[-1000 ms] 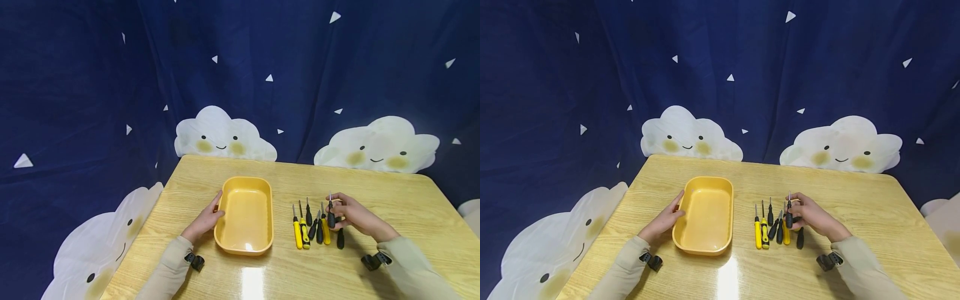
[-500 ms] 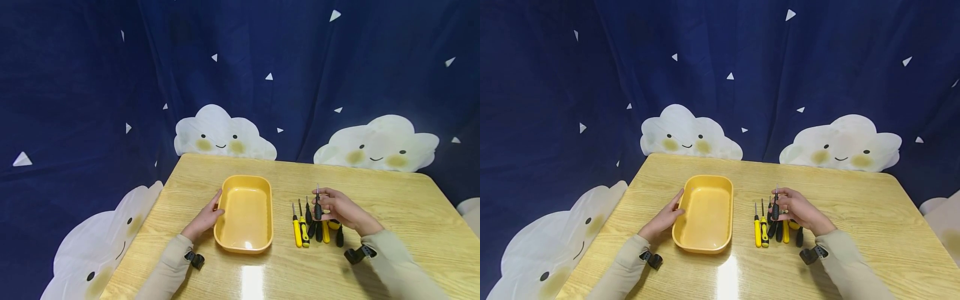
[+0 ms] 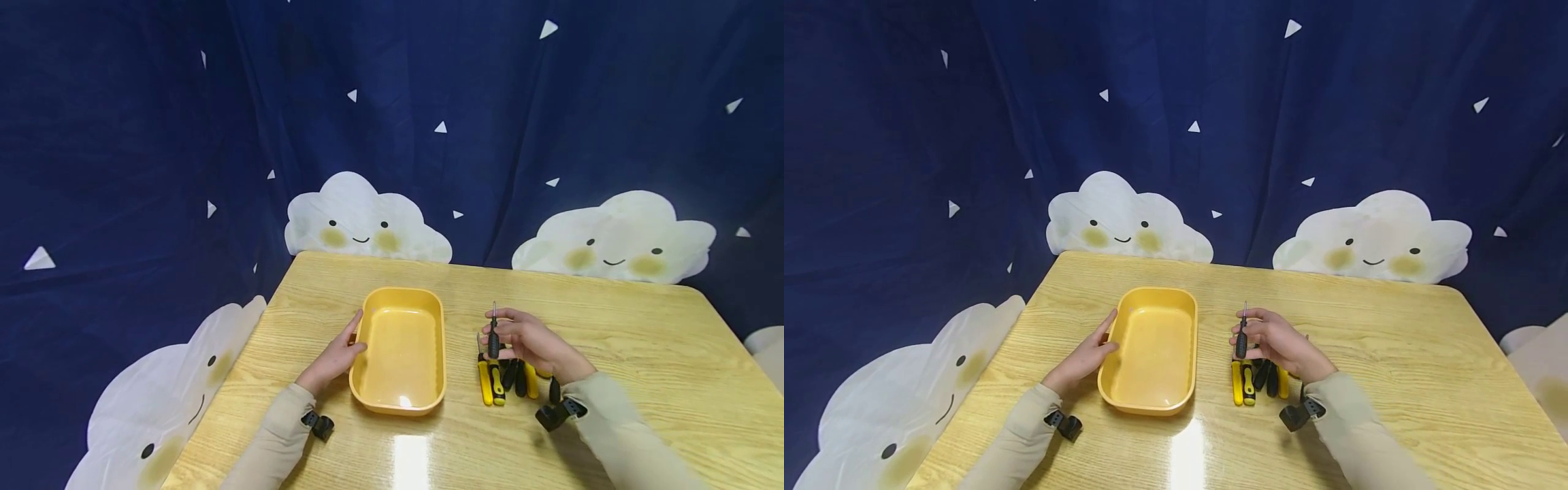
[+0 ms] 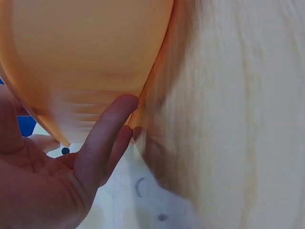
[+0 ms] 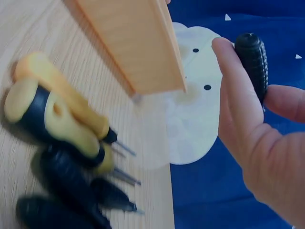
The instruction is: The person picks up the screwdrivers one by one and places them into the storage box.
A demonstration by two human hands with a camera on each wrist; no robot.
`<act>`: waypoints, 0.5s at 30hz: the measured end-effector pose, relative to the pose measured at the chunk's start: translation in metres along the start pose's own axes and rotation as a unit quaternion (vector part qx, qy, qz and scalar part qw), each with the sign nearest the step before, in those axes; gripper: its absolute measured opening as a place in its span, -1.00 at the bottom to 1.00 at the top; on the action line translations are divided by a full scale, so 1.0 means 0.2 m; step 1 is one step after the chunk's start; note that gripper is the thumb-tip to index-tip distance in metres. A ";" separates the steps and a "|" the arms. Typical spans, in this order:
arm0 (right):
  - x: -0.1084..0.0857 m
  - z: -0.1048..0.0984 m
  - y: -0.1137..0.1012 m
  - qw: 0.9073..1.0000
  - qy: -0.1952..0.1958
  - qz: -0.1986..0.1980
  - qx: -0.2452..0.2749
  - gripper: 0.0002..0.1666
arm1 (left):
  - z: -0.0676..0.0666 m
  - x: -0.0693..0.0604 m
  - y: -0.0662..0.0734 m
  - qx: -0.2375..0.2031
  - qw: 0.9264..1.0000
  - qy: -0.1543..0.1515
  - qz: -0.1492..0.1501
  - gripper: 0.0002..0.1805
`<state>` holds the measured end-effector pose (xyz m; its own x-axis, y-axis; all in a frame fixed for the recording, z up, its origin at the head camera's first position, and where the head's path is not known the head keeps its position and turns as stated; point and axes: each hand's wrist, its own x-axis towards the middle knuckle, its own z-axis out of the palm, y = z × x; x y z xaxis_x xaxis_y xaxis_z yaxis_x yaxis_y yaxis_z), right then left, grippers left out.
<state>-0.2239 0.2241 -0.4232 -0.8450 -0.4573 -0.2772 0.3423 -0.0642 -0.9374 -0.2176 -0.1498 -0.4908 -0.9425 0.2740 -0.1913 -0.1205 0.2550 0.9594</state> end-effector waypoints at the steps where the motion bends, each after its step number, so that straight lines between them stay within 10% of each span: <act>1: 0.01 0.01 0.00 1.000 -0.003 0.000 0.002 -0.42 | 0.00 0.00 0.00 0.001 1.000 -0.001 0.001 -0.20; 15: 0.14 0.17 -0.02 0.999 -0.036 0.004 0.020 -0.50 | 0.00 0.01 -0.01 0.006 1.000 0.007 -0.002 -0.19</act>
<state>-0.2354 0.1823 -0.4201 -0.8105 -0.5211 -0.2676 0.3662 -0.0942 -0.9258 -0.2199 -0.1503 -0.4934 -0.9467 0.2592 -0.1913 -0.1201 0.2670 0.9562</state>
